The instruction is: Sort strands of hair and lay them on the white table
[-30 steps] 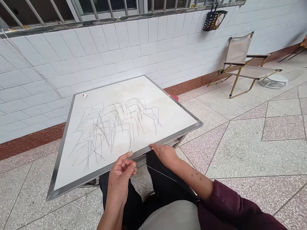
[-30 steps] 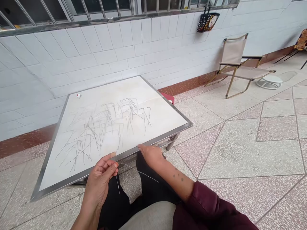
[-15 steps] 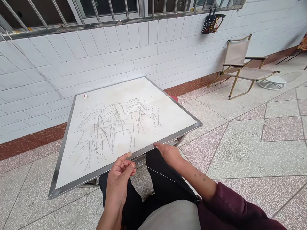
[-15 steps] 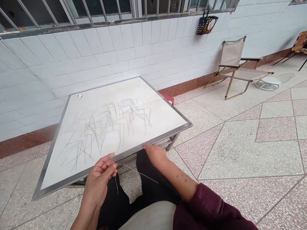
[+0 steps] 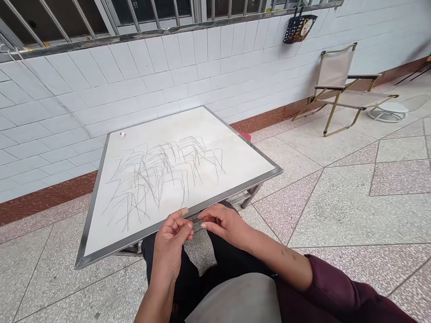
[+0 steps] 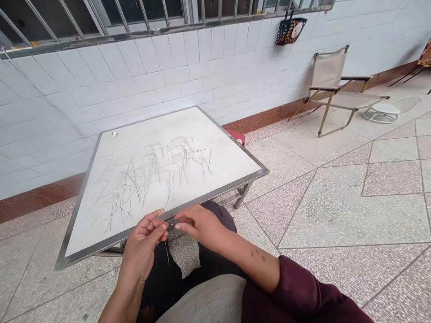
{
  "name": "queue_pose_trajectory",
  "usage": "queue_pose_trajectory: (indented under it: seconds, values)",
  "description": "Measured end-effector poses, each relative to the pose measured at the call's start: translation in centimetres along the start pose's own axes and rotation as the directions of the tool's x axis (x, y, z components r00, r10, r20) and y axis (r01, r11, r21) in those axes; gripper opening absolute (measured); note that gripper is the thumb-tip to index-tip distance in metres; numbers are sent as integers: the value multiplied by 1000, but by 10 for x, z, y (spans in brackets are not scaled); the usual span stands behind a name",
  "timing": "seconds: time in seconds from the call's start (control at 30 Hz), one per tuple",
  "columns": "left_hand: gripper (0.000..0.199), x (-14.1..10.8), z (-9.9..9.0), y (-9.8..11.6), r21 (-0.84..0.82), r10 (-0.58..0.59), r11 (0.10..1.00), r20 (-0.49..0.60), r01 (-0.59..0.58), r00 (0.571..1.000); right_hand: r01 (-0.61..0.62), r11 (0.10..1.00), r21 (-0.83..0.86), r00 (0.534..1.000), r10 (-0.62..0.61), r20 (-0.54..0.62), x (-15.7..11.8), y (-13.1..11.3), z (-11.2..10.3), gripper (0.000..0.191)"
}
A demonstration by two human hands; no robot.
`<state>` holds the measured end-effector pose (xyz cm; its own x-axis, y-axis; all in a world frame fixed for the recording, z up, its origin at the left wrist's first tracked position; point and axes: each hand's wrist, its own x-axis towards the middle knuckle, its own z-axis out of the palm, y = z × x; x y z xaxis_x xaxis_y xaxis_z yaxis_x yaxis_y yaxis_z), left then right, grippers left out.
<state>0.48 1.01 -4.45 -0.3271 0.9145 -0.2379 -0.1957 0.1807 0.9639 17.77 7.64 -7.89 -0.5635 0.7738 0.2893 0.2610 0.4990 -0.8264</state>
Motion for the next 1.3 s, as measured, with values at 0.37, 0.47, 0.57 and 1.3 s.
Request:
queue_pose_trajectory:
  seconds: [0.37,0.47,0.57,1.3]
  values:
    - [46,-4,-6,1,-64,-15,998,-1,15,1000,100,995,5,991,-99,-92,1,-18,11,13]
    - [46,-4,-7,1,-59,-1,998,-8,1,1000,126,992,-12,988,-127,-88,-1,-19,15,13]
    - [45,-5,-7,3,-42,0,999,-14,0,1000,125,992,-1,986,-124,-115,-3,-19,19,13]
    - [43,-1,-14,7,-53,45,998,-21,-46,999,-10,974,227,989,43,-139,-12,-15,39,16]
